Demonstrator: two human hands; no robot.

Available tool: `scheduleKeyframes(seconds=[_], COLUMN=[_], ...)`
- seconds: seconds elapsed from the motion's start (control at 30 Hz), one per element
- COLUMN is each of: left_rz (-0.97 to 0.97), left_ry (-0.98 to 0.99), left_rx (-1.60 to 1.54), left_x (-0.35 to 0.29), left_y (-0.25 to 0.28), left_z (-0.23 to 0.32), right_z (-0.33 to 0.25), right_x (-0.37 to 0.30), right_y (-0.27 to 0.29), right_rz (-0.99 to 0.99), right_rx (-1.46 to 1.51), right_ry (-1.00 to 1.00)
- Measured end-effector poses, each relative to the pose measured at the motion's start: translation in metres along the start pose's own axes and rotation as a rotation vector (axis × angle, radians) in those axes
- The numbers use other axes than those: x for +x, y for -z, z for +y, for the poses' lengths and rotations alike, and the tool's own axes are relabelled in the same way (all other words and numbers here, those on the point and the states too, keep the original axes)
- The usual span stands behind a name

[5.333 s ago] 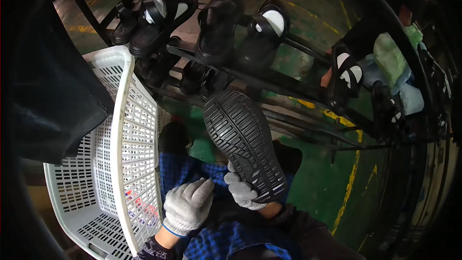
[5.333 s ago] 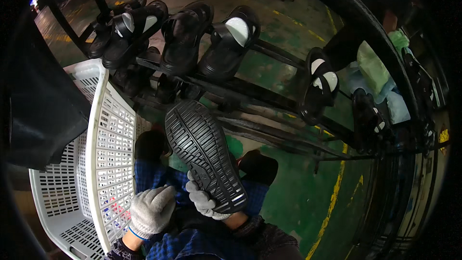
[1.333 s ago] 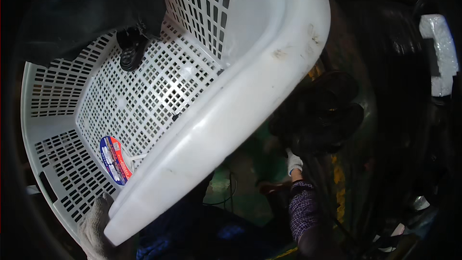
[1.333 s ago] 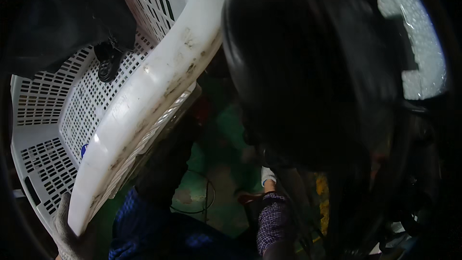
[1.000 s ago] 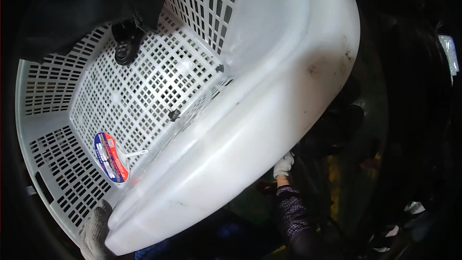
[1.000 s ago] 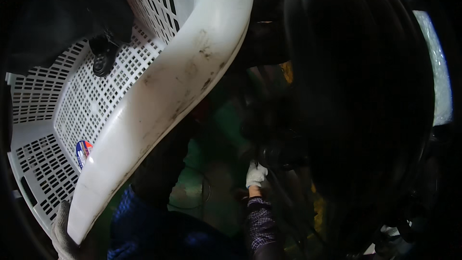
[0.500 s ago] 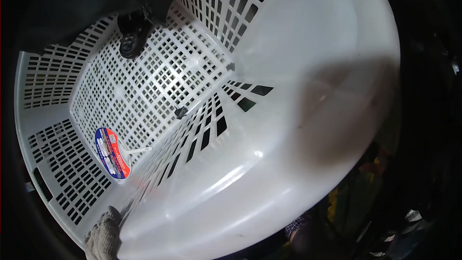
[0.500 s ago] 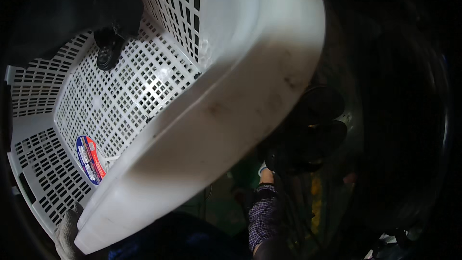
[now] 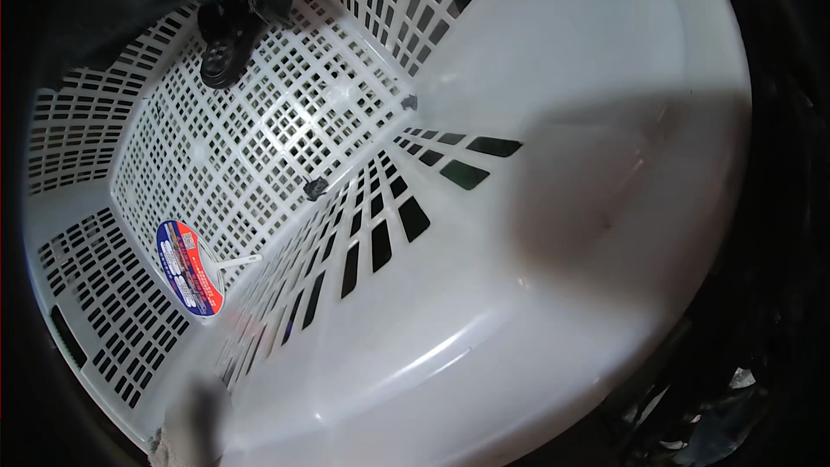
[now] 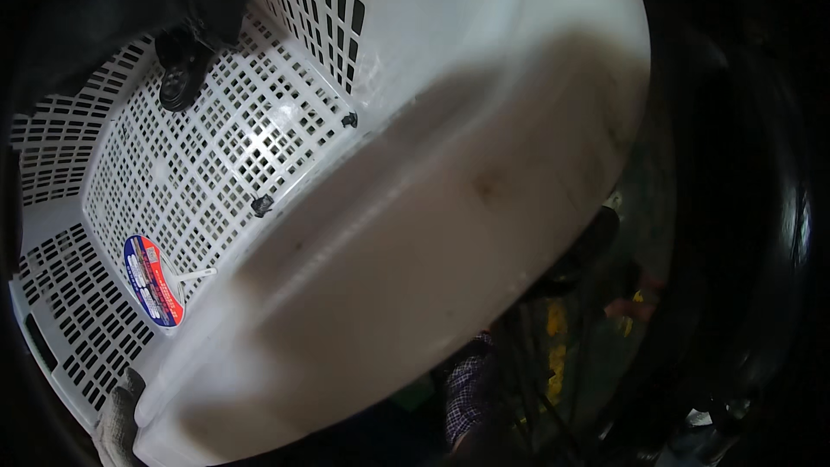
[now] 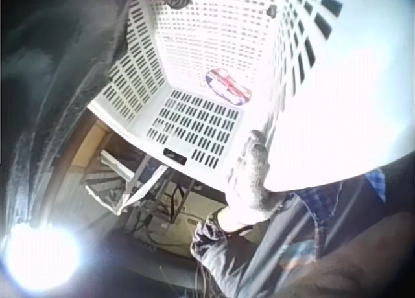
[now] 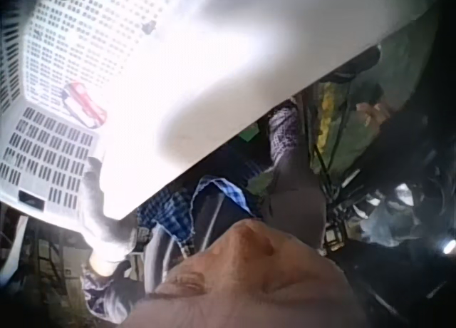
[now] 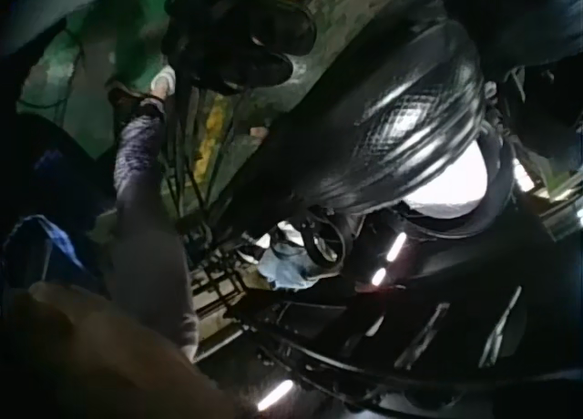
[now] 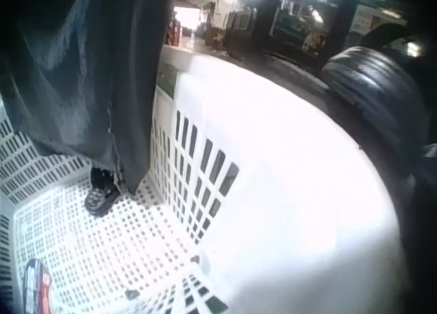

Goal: Trimming excess material and loose threads from black sandals using a pair of pliers.

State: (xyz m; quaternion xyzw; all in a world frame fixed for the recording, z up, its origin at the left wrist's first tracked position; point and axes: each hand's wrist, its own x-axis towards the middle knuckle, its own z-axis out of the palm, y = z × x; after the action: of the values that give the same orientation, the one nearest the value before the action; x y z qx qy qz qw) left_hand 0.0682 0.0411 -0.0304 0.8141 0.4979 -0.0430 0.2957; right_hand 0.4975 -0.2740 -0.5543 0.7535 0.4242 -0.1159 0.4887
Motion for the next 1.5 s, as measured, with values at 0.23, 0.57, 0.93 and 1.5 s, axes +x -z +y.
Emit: scheduleKeyframes(seconds=[0.23,0.57,0.93,1.5], left_rz=[-0.032,-0.030,-0.099,-0.074], left_ry=[-0.042,-0.047,-0.007,-0.120], left_rx=[0.054,0.029,-0.069,0.048], left_x=[0.007,0.002,-0.005,-0.026], left_y=[0.007,0.010,0.007,0.020], left_z=[0.002,-0.001,-0.005,-0.001], right_z=[-0.019,-0.073,-0.115,0.026], right_x=[0.006,0.022,0.070,-0.164], right_y=[0.050,0.126,0.207,0.317], right_rz=[0.032,0.051,0.108,-0.348], right_rx=[0.359,0.907,1.498,2.503], right_ry=[-0.070,-0.215,-0.383,0.792])
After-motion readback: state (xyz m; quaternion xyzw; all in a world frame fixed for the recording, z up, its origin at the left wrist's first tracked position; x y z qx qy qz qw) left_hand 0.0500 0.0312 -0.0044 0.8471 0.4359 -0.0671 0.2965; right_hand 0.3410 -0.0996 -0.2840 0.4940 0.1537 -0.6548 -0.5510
